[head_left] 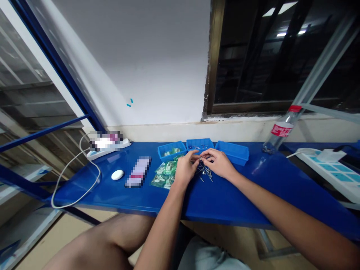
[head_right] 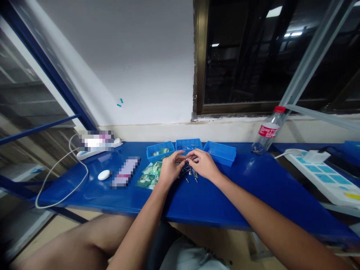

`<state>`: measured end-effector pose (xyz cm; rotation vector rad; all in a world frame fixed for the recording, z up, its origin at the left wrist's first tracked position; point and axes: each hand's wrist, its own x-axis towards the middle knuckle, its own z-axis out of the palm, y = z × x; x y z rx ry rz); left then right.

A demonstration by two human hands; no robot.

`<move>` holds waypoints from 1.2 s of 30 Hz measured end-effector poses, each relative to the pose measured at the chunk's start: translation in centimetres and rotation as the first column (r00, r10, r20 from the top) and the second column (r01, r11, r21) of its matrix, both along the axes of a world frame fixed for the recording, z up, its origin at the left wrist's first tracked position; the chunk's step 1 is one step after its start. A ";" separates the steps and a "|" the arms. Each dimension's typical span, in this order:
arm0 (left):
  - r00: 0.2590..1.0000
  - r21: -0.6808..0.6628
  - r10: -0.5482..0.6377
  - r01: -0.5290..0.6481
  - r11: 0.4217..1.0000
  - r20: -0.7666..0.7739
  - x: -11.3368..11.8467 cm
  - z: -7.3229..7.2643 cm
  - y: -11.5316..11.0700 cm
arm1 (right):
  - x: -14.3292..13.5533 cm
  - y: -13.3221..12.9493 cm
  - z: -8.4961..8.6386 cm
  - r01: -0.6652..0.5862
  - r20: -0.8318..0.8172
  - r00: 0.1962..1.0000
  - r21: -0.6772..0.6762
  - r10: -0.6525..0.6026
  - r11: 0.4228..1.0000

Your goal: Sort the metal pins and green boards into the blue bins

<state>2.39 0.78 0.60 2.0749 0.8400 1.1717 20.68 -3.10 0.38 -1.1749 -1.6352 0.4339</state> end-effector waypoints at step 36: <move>0.965 0.174 0.260 -0.249 0.953 -0.044 -0.6 2.2 -1.4 | -1.6 0.1 0.2 -0.206 0.617 0.783 0.143 0.076 0.968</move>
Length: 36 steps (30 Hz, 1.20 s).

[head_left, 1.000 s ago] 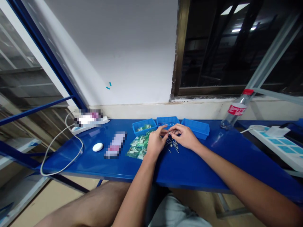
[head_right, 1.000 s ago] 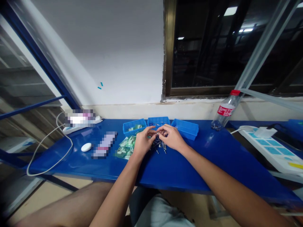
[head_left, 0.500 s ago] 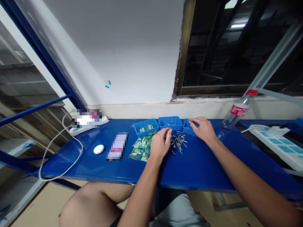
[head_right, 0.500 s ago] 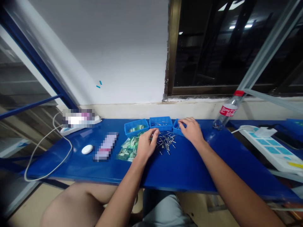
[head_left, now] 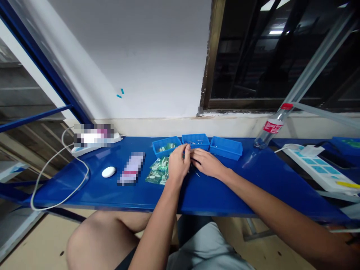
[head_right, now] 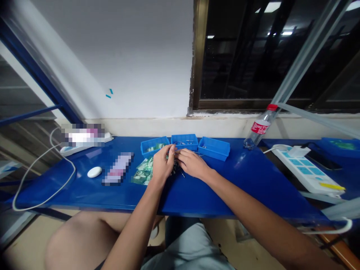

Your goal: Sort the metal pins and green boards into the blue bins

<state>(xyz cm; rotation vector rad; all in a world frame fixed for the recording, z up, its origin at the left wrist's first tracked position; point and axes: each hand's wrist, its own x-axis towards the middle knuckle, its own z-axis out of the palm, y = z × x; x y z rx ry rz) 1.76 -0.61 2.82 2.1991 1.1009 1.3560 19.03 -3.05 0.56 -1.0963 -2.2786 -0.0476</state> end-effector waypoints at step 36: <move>0.990 0.124 0.055 -0.039 0.991 -0.131 -5.0 -0.3 3.3 | -3.3 2.8 -0.3 -0.141 0.004 0.990 -0.059 0.141 0.988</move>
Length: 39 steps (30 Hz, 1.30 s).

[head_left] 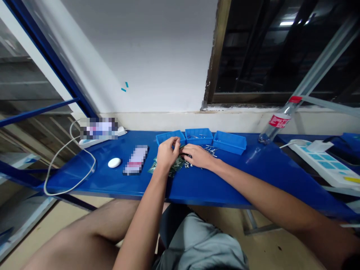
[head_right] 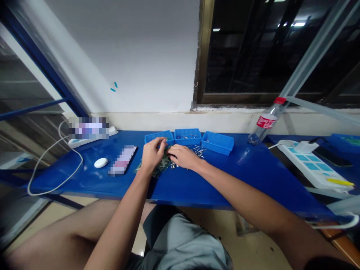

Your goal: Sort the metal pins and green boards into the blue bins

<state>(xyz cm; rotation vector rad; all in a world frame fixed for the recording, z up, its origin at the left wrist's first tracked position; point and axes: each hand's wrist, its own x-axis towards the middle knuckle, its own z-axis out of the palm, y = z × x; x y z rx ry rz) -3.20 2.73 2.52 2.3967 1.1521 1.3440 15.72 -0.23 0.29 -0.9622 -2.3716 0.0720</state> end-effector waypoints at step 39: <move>0.957 0.010 -0.281 0.283 0.959 -0.075 1.0 0.5 -1.3 | 0.9 -1.6 1.2 -0.017 -0.835 0.429 -0.388 -0.343 0.922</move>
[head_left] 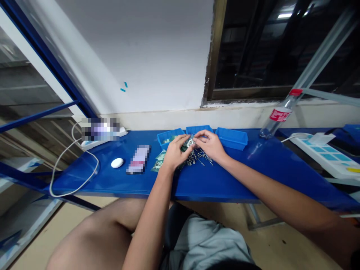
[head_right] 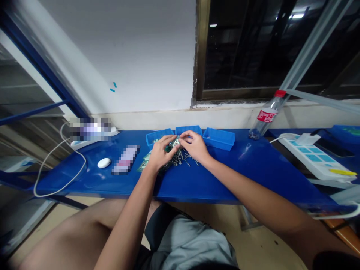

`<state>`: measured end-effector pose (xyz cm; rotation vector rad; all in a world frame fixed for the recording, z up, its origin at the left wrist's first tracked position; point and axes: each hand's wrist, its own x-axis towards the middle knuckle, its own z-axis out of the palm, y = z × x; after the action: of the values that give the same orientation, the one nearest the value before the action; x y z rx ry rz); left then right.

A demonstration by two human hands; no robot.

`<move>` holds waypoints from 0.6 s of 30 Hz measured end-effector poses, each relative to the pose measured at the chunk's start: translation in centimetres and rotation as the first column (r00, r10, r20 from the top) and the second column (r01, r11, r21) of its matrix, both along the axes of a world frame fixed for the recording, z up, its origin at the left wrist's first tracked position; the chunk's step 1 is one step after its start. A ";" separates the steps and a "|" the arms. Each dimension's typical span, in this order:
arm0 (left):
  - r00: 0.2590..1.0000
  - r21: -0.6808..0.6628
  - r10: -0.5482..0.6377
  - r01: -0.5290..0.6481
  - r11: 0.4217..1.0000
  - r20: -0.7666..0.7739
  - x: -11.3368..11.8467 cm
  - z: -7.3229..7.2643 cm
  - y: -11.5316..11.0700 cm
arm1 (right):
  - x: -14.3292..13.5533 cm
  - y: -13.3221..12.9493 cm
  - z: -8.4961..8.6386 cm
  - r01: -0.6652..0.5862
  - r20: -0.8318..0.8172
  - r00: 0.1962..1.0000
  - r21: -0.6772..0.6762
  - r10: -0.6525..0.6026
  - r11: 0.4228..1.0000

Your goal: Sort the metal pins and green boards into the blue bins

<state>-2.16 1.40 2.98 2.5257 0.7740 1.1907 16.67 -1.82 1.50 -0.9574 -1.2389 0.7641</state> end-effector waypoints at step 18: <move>0.995 -0.222 0.008 0.014 0.975 0.094 0.5 -0.6 0.1 | 2.3 -0.5 -0.3 -0.112 0.210 0.971 0.000 0.110 0.994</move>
<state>-1.65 1.51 2.40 2.2719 0.8298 1.1439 18.96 -2.29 1.23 -0.9843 -1.4902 0.7560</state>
